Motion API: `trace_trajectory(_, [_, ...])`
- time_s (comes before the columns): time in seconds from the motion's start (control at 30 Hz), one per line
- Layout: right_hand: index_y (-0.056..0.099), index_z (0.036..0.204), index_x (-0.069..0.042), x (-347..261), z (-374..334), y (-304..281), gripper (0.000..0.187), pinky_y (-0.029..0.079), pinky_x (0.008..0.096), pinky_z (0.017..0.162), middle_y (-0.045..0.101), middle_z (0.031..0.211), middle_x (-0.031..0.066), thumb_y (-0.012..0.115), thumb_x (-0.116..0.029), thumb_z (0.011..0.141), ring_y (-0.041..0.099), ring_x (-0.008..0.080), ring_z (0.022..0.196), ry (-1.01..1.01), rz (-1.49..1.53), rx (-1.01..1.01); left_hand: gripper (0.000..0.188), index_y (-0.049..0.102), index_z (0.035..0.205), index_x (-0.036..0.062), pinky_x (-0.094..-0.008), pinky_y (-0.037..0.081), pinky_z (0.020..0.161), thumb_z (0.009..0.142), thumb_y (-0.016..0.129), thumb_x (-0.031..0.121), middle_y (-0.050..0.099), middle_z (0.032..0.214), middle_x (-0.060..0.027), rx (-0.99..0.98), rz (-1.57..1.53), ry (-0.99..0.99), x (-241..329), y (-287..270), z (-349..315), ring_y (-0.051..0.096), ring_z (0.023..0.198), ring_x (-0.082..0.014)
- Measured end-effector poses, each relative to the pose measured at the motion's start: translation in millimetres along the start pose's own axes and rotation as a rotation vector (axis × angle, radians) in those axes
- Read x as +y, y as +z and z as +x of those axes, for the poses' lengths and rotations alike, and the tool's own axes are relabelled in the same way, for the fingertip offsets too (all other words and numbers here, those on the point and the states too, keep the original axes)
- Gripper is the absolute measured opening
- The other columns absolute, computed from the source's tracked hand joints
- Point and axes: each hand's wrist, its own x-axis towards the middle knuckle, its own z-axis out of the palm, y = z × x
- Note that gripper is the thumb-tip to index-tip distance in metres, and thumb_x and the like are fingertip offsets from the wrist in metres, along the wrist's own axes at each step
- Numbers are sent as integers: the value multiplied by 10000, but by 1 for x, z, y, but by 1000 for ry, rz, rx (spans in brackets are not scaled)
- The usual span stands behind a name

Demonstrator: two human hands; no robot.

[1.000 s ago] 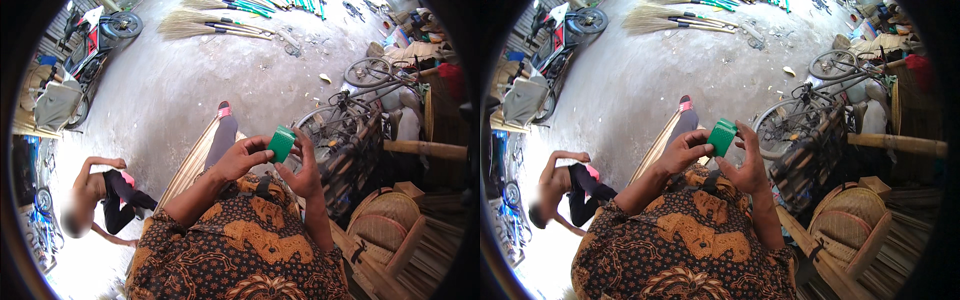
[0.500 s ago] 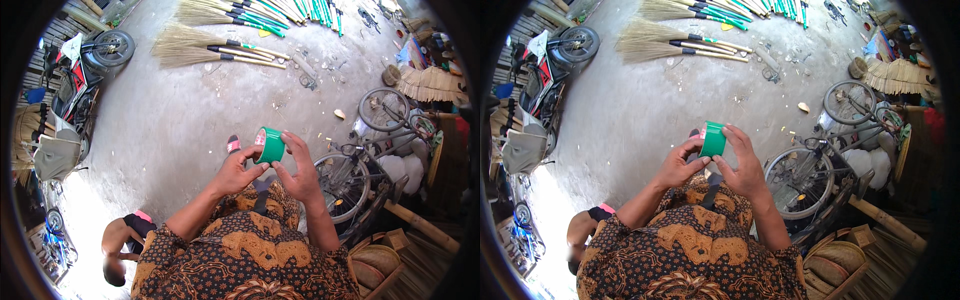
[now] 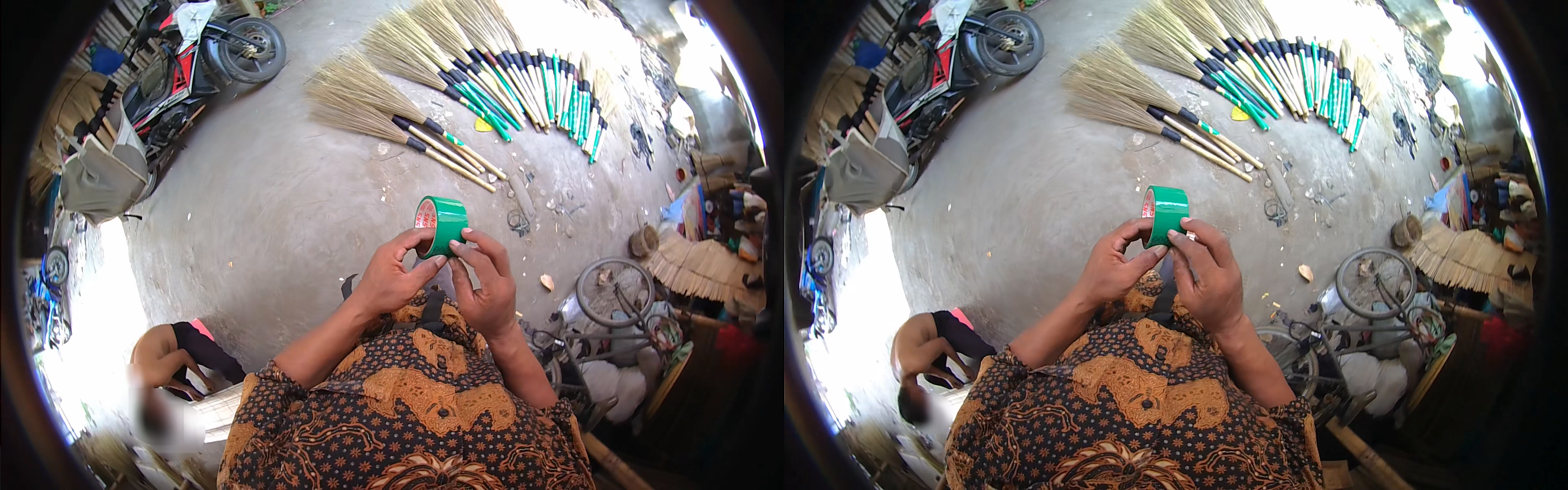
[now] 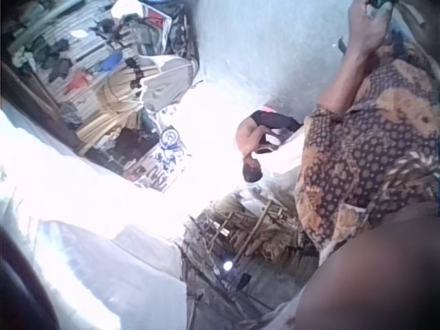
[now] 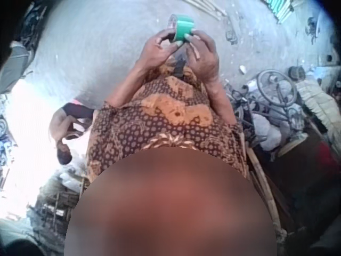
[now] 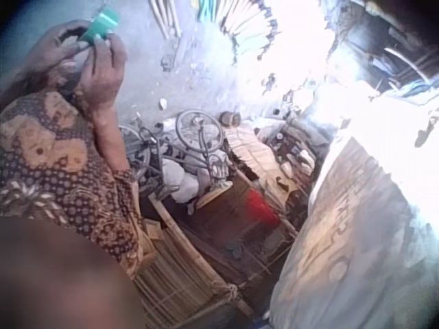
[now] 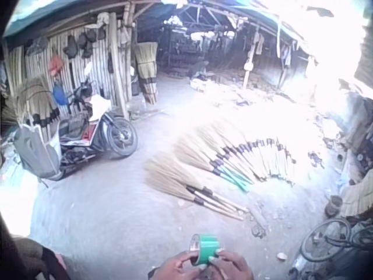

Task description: The person gathers several brooms, then sits and wraps green tape around the wooden handles one by one. The taped brooms are placed on the floor in a row.

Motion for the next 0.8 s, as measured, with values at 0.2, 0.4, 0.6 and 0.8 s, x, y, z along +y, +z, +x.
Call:
trace_trajectory(0.2, [701, 1205, -29, 46, 55, -8, 342, 566, 404, 874, 617, 1199, 169, 803, -22, 879, 665, 339, 1023, 97, 149, -42, 374, 673, 1345, 29, -333, 535, 985, 977, 721, 74, 721, 1218, -115, 71, 97, 29, 0, 17, 53, 688, 1113, -186])
trace_trajectory(0.4, [736, 1130, -45, 121, 108, -14, 258, 557, 401, 825, 608, 1141, 172, 806, -37, 882, 661, 330, 979, 88, 227, -163, 402, 670, 1345, 33, -349, 552, 946, 945, 707, 53, 724, 1190, -163, 222, 273, -89, -11, 47, 121, 714, 1078, -249])
trace_trajectory(0.6, [734, 1123, -40, 203, 110, 7, 251, 546, 396, 844, 616, 1141, 164, 804, -51, 882, 660, 318, 993, 213, 387, -243, 424, 662, 1361, 27, -345, 549, 920, 938, 690, 32, 729, 1160, -150, 296, 295, -268, -53, 69, 163, 703, 1023, -221])
trace_trajectory(0.8, [720, 1148, -30, 225, 115, -2, 266, 564, 425, 826, 628, 1147, 182, 790, -123, 908, 676, 352, 985, 299, 402, -218, 407, 662, 1359, 25, -347, 549, 914, 956, 708, 60, 727, 1170, -149, 302, 277, -369, -58, 86, 182, 694, 998, -224])
